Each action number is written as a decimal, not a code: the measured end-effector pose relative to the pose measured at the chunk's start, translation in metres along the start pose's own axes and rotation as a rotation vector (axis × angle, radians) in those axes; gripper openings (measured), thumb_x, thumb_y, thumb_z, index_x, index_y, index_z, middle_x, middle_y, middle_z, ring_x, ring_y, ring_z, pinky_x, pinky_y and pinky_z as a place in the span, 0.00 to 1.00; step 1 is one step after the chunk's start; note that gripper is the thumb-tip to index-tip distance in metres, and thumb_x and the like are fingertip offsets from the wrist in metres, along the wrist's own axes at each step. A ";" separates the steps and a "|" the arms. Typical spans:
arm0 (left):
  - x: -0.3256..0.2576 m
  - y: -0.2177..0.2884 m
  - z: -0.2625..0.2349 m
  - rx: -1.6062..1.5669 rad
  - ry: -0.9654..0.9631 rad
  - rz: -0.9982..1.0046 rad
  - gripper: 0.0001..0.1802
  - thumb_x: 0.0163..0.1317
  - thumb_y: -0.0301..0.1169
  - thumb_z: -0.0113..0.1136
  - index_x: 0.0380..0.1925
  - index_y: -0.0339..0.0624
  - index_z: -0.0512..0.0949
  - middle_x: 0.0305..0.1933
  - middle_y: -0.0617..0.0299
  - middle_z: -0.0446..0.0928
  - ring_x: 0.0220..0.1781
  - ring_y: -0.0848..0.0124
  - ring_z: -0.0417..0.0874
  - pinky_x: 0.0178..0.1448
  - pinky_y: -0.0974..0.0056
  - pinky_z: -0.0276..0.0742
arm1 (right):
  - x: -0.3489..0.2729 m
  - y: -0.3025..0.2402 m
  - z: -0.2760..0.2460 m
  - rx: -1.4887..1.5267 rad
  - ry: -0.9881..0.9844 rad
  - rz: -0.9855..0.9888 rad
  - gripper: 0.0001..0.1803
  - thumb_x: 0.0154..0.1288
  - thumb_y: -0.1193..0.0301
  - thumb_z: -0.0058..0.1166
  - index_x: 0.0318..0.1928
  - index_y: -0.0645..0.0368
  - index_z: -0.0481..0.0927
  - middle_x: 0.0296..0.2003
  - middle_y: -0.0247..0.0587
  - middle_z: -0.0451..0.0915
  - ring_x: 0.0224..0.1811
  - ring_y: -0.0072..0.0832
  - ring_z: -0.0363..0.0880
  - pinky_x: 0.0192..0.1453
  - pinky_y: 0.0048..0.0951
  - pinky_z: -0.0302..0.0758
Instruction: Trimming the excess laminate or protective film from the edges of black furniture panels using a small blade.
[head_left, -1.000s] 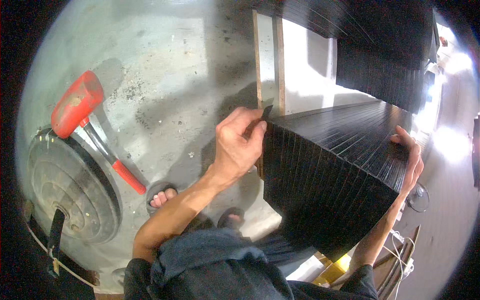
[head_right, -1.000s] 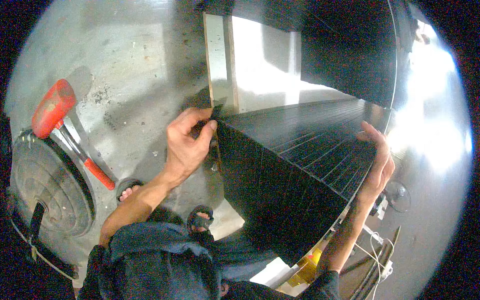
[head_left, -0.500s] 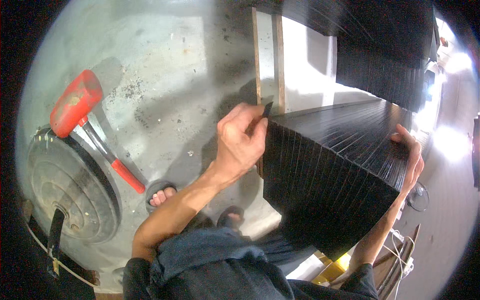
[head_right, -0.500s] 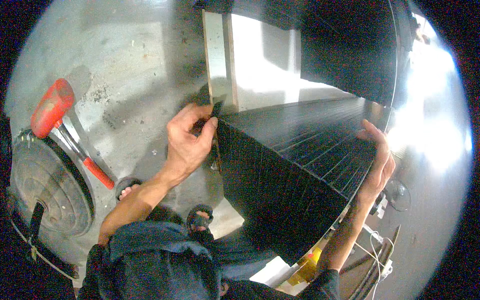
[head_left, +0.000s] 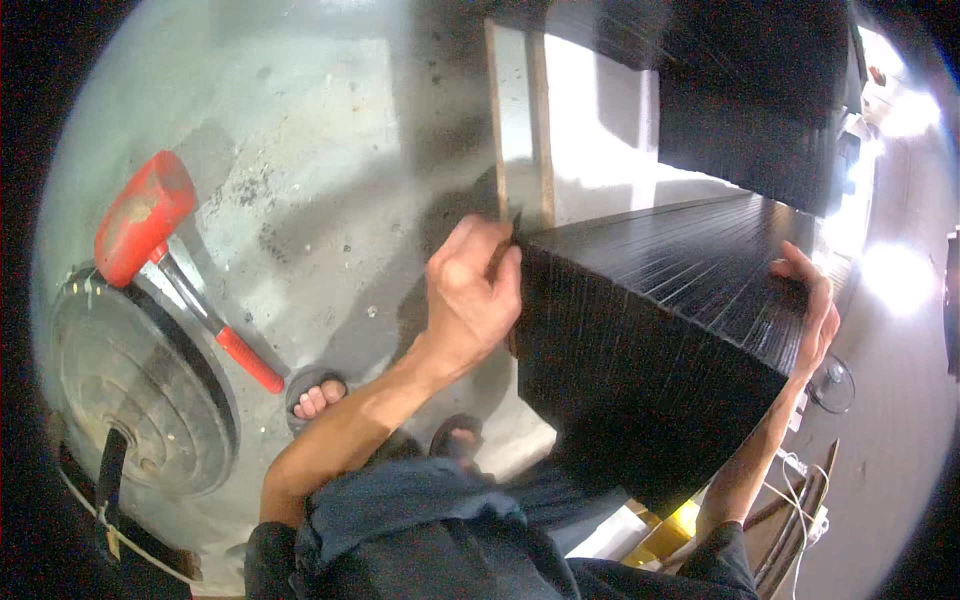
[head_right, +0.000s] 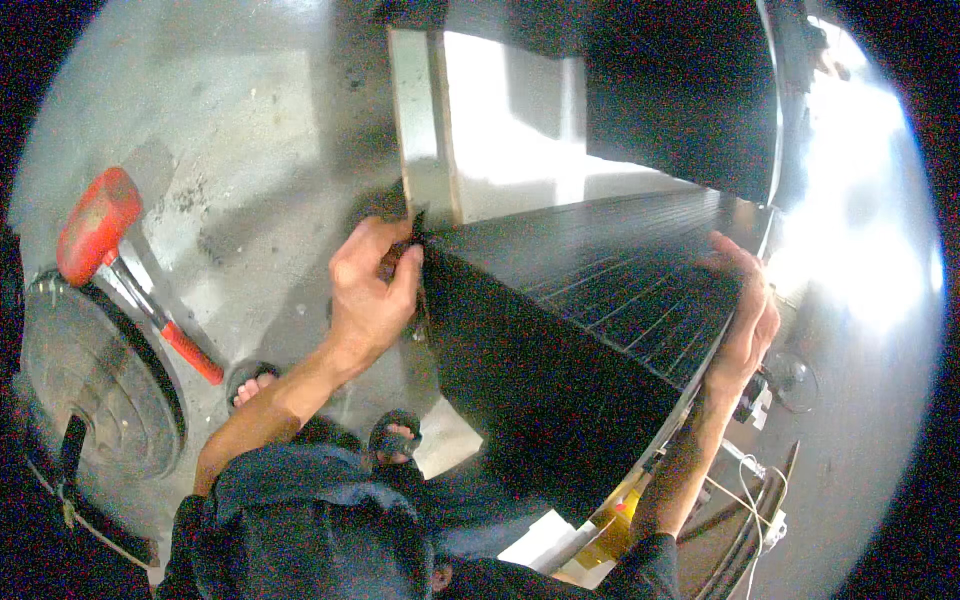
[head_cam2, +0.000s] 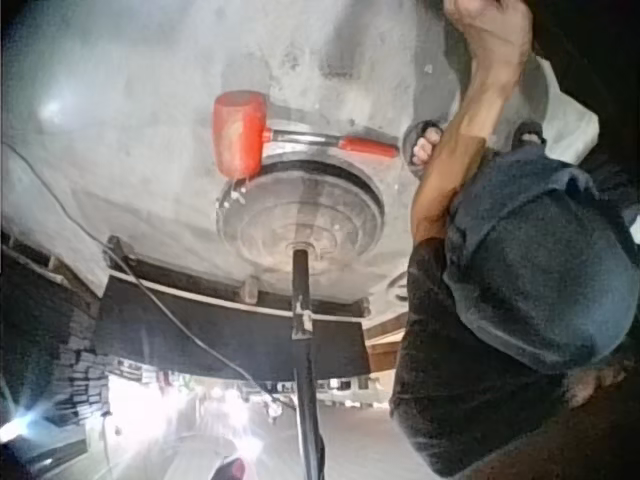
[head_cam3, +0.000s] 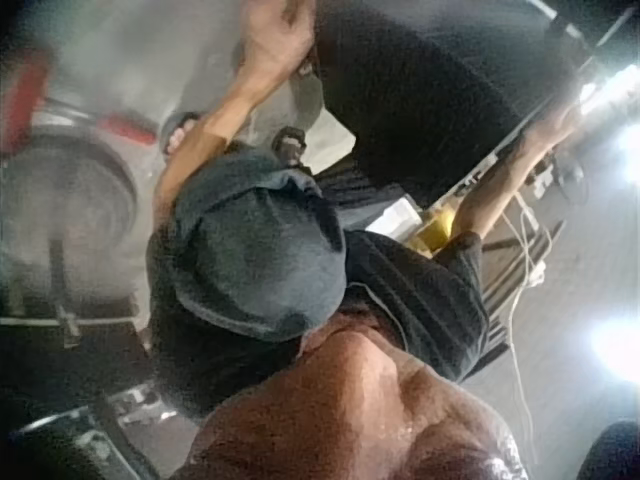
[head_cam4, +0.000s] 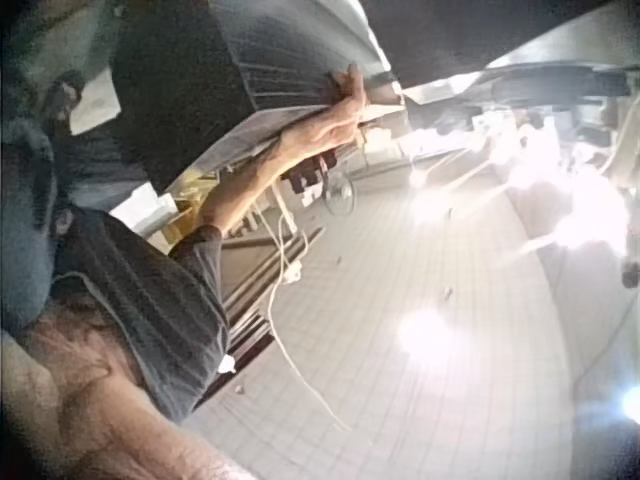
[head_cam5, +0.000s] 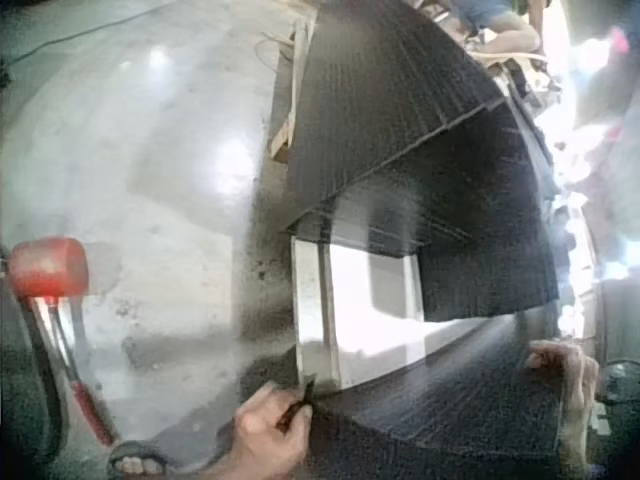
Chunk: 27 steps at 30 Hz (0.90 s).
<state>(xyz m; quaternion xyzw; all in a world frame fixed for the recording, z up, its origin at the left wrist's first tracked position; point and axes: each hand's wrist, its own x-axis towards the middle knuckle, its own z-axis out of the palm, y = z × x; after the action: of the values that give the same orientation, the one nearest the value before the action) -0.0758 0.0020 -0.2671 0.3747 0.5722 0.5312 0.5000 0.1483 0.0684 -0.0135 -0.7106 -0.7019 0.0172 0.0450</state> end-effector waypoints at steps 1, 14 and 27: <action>-0.004 0.001 -0.001 0.021 -0.022 -0.002 0.10 0.58 0.19 0.64 0.41 0.31 0.82 0.33 0.51 0.80 0.34 0.60 0.84 0.36 0.62 0.79 | 0.000 0.001 0.000 -0.006 0.008 0.001 0.30 0.78 0.54 0.31 0.55 0.62 0.83 0.40 0.45 0.85 0.46 0.33 0.82 0.58 0.34 0.73; 0.042 0.135 -0.006 -0.435 -0.589 0.080 0.10 0.63 0.24 0.64 0.43 0.32 0.86 0.30 0.56 0.83 0.31 0.71 0.83 0.36 0.68 0.75 | 0.009 0.001 -0.005 0.056 -0.012 -0.094 0.29 0.78 0.59 0.31 0.50 0.66 0.84 0.36 0.45 0.86 0.44 0.37 0.79 0.64 0.36 0.66; 0.054 0.150 0.005 -0.306 -0.676 0.211 0.06 0.59 0.19 0.64 0.37 0.29 0.84 0.26 0.55 0.81 0.27 0.69 0.81 0.32 0.66 0.72 | 0.010 0.001 -0.011 0.089 -0.017 -0.128 0.30 0.80 0.57 0.30 0.49 0.65 0.86 0.33 0.42 0.85 0.43 0.31 0.76 0.63 0.38 0.65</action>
<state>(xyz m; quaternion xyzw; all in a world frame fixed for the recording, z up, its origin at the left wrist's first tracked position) -0.0977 0.0780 -0.1288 0.5064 0.2475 0.5055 0.6533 0.1502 0.0778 -0.0025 -0.6614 -0.7448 0.0515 0.0713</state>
